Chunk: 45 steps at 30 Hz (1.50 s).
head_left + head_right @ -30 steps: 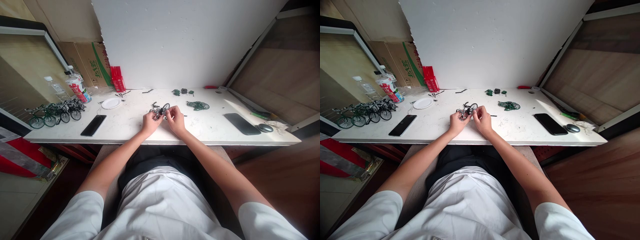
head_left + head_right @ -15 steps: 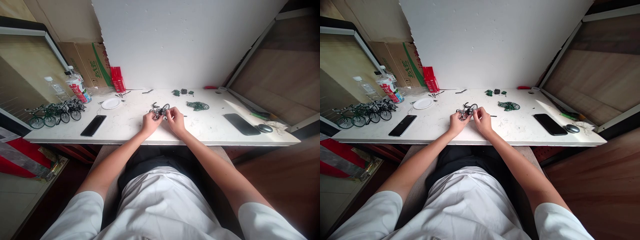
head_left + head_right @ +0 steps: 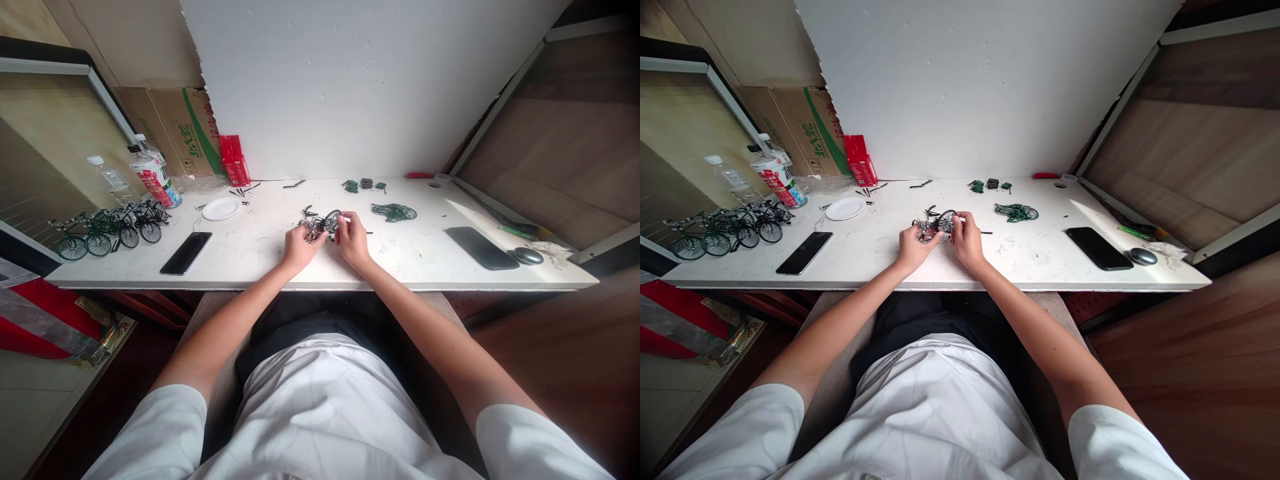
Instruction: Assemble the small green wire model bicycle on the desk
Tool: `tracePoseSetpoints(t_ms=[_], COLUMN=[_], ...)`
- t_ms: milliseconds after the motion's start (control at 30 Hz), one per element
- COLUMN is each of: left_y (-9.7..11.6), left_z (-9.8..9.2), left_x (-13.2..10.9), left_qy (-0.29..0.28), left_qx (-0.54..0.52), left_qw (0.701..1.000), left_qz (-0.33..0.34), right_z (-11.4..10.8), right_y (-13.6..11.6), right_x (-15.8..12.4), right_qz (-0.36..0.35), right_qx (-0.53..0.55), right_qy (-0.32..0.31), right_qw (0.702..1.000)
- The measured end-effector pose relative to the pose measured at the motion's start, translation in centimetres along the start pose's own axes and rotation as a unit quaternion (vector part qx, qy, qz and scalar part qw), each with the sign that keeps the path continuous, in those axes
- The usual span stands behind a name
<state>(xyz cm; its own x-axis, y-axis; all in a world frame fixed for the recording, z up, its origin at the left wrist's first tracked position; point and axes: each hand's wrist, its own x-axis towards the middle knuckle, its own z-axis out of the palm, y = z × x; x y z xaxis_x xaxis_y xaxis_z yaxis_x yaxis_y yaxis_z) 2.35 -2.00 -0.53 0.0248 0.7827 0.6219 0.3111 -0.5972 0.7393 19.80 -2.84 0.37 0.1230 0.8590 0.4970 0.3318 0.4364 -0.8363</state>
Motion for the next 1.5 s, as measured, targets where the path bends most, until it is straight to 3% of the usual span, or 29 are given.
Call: tracePoseSetpoints(t_ms=[467,900,1500], left_y=[-0.3,0.0,-0.1], left_z=[0.1,0.0,0.0], left_x=[0.0,0.0,0.0], left_qy=[-0.02,-0.024,-0.019], left_qx=[-0.012,-0.015,0.027], left_qw=[1.0,0.999,0.999], left_qz=[0.005,0.018,0.035], right_z=[-0.1,0.3,0.4], right_y=[0.3,1.0,1.0], right_x=[0.1,0.7,0.6], right_qz=[-0.004,0.056,0.025], right_qx=[0.024,0.198,0.141], right_qy=[0.015,-0.058,-0.042], right_qw=[1.0,0.977,0.989])
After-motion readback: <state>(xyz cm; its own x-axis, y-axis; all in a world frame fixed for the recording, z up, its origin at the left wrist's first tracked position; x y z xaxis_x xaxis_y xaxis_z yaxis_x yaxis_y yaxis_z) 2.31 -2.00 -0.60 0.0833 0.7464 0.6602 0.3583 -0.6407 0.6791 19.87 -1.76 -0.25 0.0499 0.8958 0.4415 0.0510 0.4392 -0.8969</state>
